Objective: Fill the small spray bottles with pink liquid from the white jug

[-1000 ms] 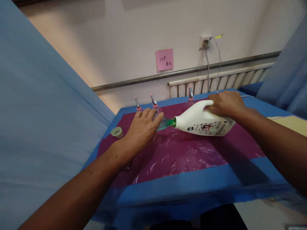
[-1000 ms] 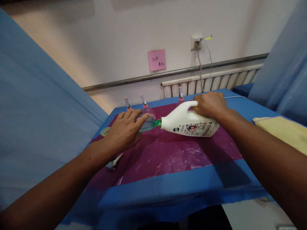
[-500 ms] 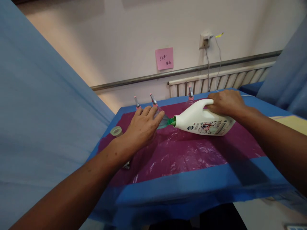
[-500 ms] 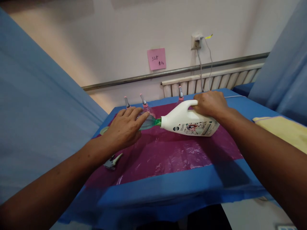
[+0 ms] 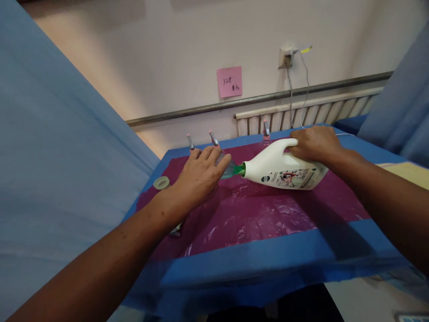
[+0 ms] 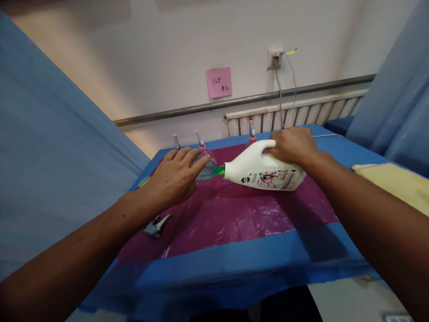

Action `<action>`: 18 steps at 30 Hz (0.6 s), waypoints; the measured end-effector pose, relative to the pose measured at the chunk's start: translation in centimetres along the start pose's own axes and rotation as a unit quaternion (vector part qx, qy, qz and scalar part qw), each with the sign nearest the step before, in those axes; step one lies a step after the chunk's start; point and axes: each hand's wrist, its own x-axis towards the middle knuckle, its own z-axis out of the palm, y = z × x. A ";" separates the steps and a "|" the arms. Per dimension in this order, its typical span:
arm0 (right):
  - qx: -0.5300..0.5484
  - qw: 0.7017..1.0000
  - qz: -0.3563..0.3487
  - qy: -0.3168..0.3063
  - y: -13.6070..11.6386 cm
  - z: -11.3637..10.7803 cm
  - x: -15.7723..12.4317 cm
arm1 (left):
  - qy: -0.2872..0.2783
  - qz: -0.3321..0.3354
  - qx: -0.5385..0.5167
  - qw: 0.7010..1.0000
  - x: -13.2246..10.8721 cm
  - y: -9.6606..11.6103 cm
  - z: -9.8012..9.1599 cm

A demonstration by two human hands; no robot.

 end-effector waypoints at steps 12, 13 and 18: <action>-0.004 1.000 -0.003 0.007 0.2 0.3 0.1 | 0.011 0.018 0.013 1.000 0.3 -0.1 0.0; -0.003 1.000 -0.005 0.008 0.2 0.4 0.1 | 0.016 0.021 0.013 1.000 0.3 -0.1 0.0; -0.003 1.000 -0.004 0.005 0.1 0.3 0.1 | 0.034 0.035 0.022 0.999 0.6 -0.3 0.0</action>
